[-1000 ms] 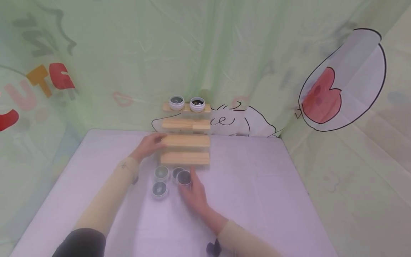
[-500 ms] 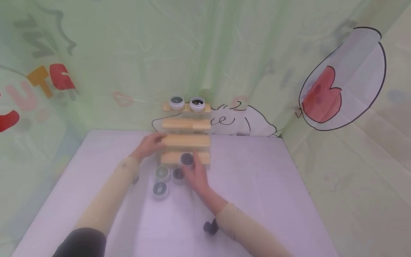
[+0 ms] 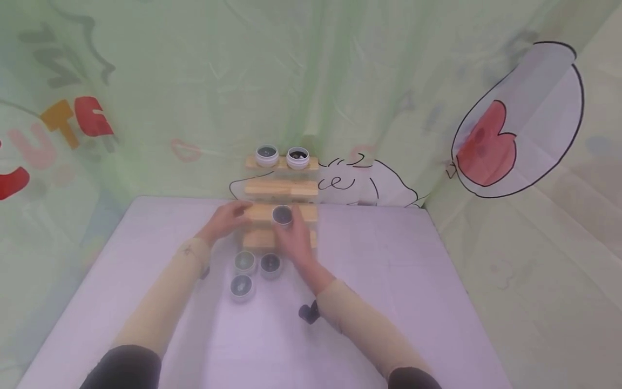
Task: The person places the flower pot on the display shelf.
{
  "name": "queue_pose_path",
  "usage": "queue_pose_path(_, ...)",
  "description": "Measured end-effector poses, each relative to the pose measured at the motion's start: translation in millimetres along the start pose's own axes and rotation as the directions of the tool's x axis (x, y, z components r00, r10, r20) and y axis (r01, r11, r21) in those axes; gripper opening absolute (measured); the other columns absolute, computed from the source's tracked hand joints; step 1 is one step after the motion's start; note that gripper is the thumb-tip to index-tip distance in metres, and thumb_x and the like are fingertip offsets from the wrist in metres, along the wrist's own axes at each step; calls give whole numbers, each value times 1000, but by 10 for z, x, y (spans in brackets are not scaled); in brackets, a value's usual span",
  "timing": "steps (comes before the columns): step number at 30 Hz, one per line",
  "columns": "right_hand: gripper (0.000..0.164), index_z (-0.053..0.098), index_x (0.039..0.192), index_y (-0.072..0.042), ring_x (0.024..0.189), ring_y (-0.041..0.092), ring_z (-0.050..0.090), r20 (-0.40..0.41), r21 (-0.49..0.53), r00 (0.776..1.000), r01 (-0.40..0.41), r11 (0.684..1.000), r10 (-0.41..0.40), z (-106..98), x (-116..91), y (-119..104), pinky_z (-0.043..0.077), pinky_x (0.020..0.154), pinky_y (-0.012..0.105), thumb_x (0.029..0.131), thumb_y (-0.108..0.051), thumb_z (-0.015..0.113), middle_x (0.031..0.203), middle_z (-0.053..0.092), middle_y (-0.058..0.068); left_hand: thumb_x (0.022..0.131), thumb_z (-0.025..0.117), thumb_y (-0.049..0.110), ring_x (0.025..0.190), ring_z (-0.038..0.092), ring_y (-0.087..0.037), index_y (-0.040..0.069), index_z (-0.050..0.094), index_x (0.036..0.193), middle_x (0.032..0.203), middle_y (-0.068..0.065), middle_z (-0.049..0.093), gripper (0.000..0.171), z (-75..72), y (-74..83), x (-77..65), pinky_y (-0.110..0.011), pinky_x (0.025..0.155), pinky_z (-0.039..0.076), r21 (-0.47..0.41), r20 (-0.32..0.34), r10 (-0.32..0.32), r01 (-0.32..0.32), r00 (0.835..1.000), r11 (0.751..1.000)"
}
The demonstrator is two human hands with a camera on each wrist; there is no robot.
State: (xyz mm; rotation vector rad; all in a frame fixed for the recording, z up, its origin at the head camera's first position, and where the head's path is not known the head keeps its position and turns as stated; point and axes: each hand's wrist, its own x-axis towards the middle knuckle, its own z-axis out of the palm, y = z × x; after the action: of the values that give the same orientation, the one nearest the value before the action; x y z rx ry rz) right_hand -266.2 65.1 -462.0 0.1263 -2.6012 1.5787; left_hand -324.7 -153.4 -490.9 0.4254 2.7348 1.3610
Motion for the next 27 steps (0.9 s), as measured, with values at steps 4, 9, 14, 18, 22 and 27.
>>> queue_pose_path(4,78,28,153,-2,142,26,33,-23,-3,999,36,999,-36,6,93,-84,29,120,36,91,-21,71,154,35,16,88,74,17,129,50,-31,-3,53,137,140,-20,51,57,5,-12,0,-33,111,44,6,-4,-7,7,1000,1000)
queue_pose_path(9,79,26,154,-2,143,26,31,-36,-29,999,16,999,-17,24,210,-145,27,121,36,92,-25,69,156,31,15,88,74,17,129,50,-31,-3,52,137,140,-20,51,57,-3,6,2,-34,111,43,-5,-5,-15,15,1000,1000)
queue_pose_path(14,80,24,155,-4,145,26,28,-41,-27,999,-7,1000,6,65,330,-186,25,121,34,92,-28,68,158,28,13,88,74,19,129,50,-30,-2,53,137,141,-18,51,57,-2,24,3,-33,111,43,-6,2,-33,33,999,999)
queue_pose_path(18,79,27,153,-1,144,26,30,-50,-37,999,17,999,-19,120,434,-223,25,121,34,92,-26,68,156,31,15,88,74,19,129,51,-30,-1,53,137,140,-17,52,57,-5,13,12,-33,111,44,2,4,-38,38,999,999)
queue_pose_path(22,71,35,148,1,138,28,40,-56,-44,997,49,998,-52,176,513,-299,33,117,36,91,-23,69,148,42,19,88,74,19,129,51,-29,-1,53,137,140,-17,52,56,-8,-3,21,-33,110,44,9,2,-36,36,999,999)
queue_pose_path(27,72,33,149,3,140,29,36,-50,-34,998,28,999,-30,230,562,-404,32,118,36,92,-22,68,151,39,20,89,74,16,129,50,-31,-4,52,137,140,-19,52,56,-8,7,14,-35,111,44,3,8,-21,21,1000,1000)
